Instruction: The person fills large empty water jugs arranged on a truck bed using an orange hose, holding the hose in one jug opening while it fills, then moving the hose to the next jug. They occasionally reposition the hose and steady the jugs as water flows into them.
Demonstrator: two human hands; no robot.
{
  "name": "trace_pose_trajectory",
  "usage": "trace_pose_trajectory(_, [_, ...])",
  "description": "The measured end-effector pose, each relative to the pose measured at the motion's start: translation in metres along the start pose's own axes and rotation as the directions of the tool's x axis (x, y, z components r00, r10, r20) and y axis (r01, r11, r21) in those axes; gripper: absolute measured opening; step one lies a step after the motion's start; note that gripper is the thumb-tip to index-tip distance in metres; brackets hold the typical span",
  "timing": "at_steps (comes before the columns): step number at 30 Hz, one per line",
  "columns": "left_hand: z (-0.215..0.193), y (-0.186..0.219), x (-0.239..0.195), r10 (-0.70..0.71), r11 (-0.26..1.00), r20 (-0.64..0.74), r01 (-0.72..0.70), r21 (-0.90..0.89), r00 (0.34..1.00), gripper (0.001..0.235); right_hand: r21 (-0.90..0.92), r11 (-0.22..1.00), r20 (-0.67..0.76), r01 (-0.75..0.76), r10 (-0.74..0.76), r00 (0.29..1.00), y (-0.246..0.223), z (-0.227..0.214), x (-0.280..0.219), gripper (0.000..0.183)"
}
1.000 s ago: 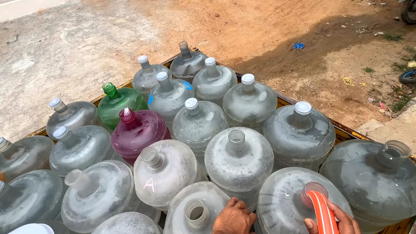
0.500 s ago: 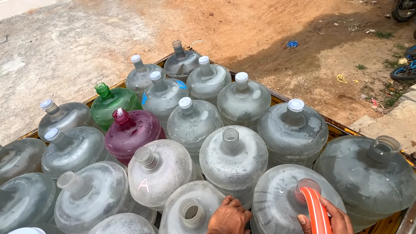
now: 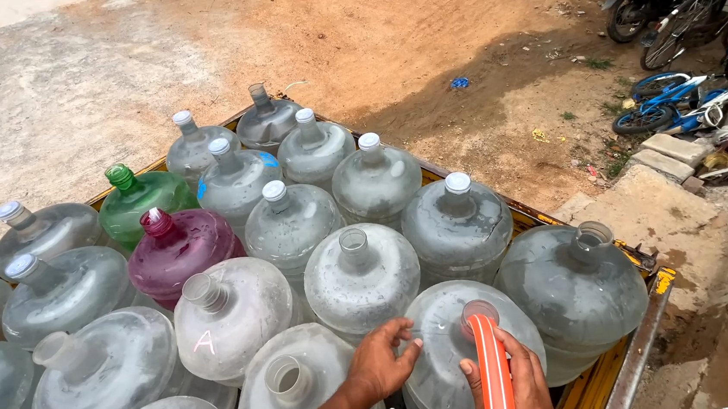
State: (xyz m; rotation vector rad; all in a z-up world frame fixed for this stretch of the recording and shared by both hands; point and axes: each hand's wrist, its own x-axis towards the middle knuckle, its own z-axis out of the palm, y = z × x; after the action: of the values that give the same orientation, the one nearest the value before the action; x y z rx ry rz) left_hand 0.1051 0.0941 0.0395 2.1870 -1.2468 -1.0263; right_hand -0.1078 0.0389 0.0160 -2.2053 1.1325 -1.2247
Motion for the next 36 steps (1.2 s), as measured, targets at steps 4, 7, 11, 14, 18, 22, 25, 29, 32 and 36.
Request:
trace_pose_trajectory(4, [0.007,0.052,0.01,0.575,0.807,-0.303,-0.588,0.056,0.76,0.07,-0.021,0.933,0.067,-0.36,0.361,0.93,-0.011,-0.003,0.003,0.082])
trace_pose_trajectory(7, [0.035,0.074,0.031,0.745,0.637,-0.304,-0.768,0.062,0.593,0.06,-0.061,0.895,0.088,-0.443,0.447,0.89,-0.021,-0.011,0.006,0.088])
trace_pose_trajectory(11, [0.069,0.088,0.055,0.634,0.669,-0.454,-0.739,-0.084,0.626,0.027,-0.047,0.99,-0.039,-0.133,0.131,0.991,-0.017,-0.016,0.005,0.075])
trace_pose_trajectory(14, [0.077,0.097,0.054,0.528,0.716,-0.541,-0.685,-0.131,0.655,0.031,-0.084,0.9,0.084,-0.427,0.434,0.897,-0.037,-0.023,0.016,0.083])
trace_pose_trajectory(18, [0.077,0.099,0.054,0.521,0.714,-0.568,-0.69,-0.118,0.636,0.032,-0.073,0.891,0.075,-0.449,0.454,0.888,-0.036,-0.023,0.02,0.081])
trace_pose_trajectory(22, [0.079,0.099,0.055,0.528,0.71,-0.577,-0.697,-0.103,0.623,0.032,-0.078,0.883,0.094,-0.464,0.47,0.878,-0.028,-0.018,0.017,0.086])
trace_pose_trajectory(25, [0.081,0.097,0.057,0.538,0.704,-0.59,-0.706,-0.079,0.602,0.032,-0.053,0.895,0.086,-0.444,0.447,0.89,-0.024,-0.017,0.014,0.086])
trace_pose_trajectory(29, [0.081,0.099,0.056,0.529,0.719,-0.577,-0.69,-0.085,0.622,0.033,-0.09,0.909,0.09,-0.407,0.414,0.906,-0.025,-0.019,0.015,0.085])
trace_pose_trajectory(32, [0.08,0.1,0.053,0.526,0.714,-0.594,-0.696,-0.08,0.608,0.033,-0.109,0.903,0.083,-0.415,0.424,0.902,-0.027,-0.02,0.016,0.087])
trace_pose_trajectory(36, [0.082,0.097,0.056,0.547,0.696,-0.602,-0.715,-0.058,0.582,0.031,-0.11,0.877,0.12,-0.468,0.48,0.869,-0.029,-0.021,0.018,0.085])
